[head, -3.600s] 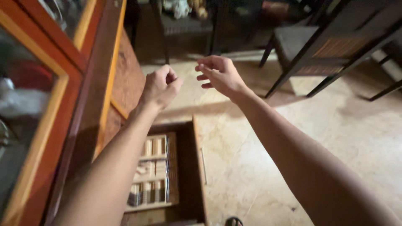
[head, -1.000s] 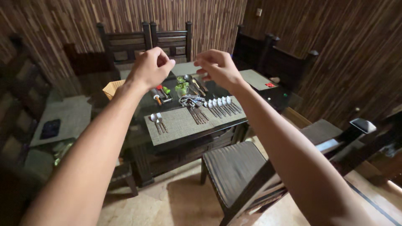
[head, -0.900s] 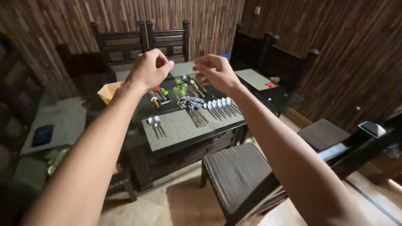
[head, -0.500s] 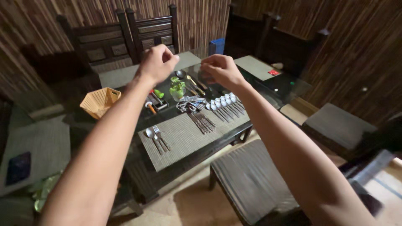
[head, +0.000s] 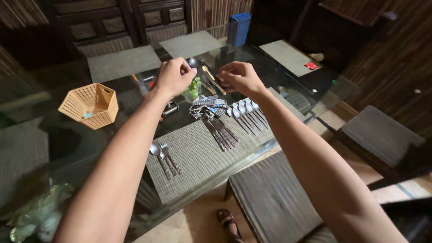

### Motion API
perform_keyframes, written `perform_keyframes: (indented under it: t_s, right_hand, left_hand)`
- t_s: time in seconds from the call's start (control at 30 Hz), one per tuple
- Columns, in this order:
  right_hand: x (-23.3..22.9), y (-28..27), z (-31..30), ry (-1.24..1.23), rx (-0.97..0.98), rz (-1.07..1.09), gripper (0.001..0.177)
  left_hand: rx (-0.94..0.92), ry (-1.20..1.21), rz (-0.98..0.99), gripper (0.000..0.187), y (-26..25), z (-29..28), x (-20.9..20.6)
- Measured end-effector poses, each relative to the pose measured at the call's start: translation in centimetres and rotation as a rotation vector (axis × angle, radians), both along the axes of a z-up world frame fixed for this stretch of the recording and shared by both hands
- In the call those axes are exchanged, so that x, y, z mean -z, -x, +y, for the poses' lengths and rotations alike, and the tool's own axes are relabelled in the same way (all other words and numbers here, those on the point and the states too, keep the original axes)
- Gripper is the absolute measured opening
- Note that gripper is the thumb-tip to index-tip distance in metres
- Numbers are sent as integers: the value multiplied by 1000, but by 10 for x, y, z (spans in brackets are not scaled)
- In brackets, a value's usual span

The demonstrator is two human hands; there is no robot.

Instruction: The person wipes individual pieces of cutlery with a cloth and places them into a drawer. The person handles knives, forks, and spoons one at a time, wiping each with a patterned cloth before storing them in a cutlery tray inside a wooden drawer.

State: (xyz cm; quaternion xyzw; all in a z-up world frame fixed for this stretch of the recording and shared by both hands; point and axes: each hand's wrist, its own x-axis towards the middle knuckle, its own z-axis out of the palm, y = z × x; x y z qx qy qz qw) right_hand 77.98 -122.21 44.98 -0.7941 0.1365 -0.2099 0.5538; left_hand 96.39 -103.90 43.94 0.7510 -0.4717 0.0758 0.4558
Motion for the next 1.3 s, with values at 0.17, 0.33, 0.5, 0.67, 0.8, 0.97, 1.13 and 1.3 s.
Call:
perform_keyframes:
  t_s: [0.17,0.33,0.5,0.67,0.8,0.97,1.13,1.3]
  right_hand:
    - [40,-57,-62,74,-67,77,33]
    - [102,-121,-127,113,-182,99,34]
    - [189,-170,-172,205,-223,197,29]
    - [259,-199,-179,330,-416,95,32]
    - [283,-205,-164,648,-310,172,52]
    - [312,-226,-137,938,-231,436,74]
    - [335,-227,-155,978,-179,291,49]
    - [327,-227,-191,879,-92,19,42]
  left_hand:
    - [-65,-52,94,27,-50,-41,45]
    - [-110,-53,165,28,-93,-89,103]
    - [-143,-67,141,26,-106,-113,177]
    - [-177,-366,725,26,-108,-135,224]
    - [-108,-676,868,26,-109,-141,253]
    - [-34,-770,929,33,-103,-165,292]
    - [-142,-1045,832,54,-81,-202,303]
    - [-367,-1136,628,56,-49,-219,309]
